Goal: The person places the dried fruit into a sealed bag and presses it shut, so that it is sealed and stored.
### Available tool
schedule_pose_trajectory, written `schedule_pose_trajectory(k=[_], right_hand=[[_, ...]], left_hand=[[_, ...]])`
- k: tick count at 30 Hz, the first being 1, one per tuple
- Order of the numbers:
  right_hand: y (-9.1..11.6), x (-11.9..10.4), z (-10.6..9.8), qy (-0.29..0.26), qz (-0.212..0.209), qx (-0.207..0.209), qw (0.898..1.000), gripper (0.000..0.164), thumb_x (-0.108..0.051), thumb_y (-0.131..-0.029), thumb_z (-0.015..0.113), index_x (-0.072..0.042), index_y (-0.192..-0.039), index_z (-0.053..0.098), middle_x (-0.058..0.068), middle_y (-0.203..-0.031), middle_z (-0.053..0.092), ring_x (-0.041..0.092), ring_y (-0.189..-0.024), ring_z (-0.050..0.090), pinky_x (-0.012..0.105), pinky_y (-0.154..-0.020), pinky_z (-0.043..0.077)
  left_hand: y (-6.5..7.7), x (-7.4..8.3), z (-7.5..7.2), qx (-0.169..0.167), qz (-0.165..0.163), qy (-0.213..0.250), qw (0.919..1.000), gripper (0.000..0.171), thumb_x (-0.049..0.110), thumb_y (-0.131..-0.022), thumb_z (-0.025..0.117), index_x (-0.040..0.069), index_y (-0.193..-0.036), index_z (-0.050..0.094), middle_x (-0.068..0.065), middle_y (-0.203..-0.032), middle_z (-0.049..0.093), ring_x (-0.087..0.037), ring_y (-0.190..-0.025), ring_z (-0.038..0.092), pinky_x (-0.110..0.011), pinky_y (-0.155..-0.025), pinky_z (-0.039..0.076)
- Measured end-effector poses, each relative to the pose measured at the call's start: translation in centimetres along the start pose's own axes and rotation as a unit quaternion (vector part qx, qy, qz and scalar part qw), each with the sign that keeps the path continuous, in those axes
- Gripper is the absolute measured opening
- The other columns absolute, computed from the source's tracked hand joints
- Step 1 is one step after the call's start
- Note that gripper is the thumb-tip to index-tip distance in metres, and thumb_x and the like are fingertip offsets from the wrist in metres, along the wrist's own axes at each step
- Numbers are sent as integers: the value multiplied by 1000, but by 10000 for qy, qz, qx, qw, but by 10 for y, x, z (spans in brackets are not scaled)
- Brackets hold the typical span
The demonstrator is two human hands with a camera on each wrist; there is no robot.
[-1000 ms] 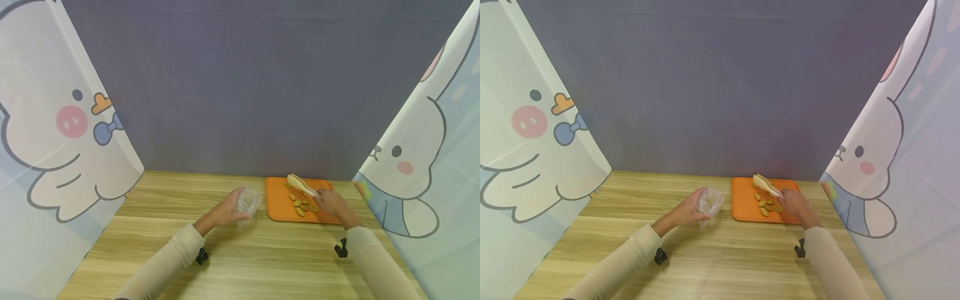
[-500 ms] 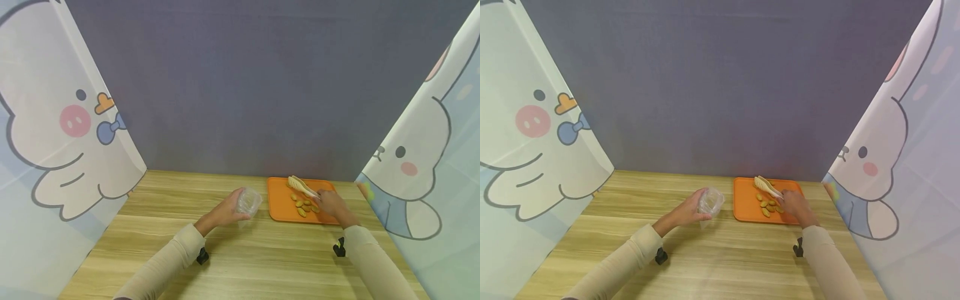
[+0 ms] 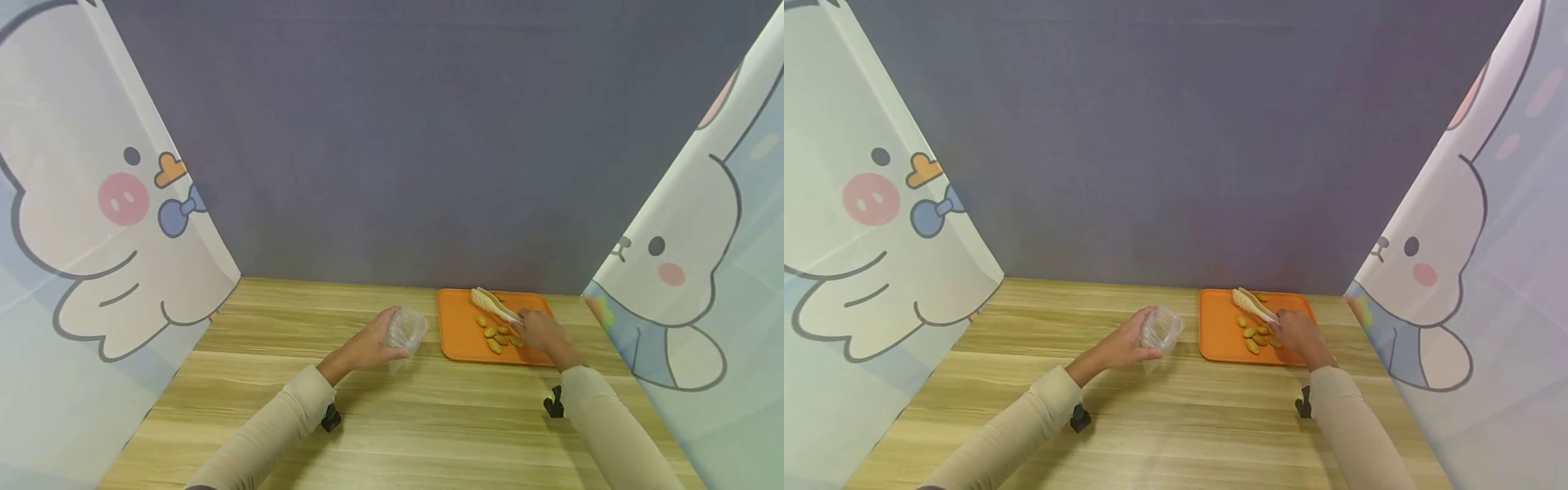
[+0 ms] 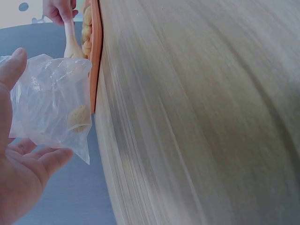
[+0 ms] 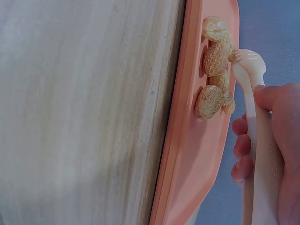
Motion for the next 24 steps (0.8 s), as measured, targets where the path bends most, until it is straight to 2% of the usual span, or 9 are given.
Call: schedule_pose_trajectory(k=[12,24], right_hand=[[-1,0,3,185,-2,36,9998,30,-28,-104,56,0,-99,64,6,-75,61,19,-64,53,38,-60,44],[3,3,4,-9,-2,-11,10000,31,-25,-104,56,5,-107,64,11,-82,65,22,-69,59,45,-65,50]], left_hand=[[0,-1,0,-30,-52,-50,10000,100,42,-86,81,2,-158,25,-17,-148,47,-27,-119,57,-48,-101,50],[0,-1,1,-36,-77,-63,9999,101,43,-85,82,3,-159,24,-17,-150,45,-27,-119,57,-48,-100,50]])
Point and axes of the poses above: each hand's wrist, its own y-axis away from the middle knuckle, its own z-axis out of the palm, x = y × z, the point moved 9 cm from there along -y, towards the middle knuckle
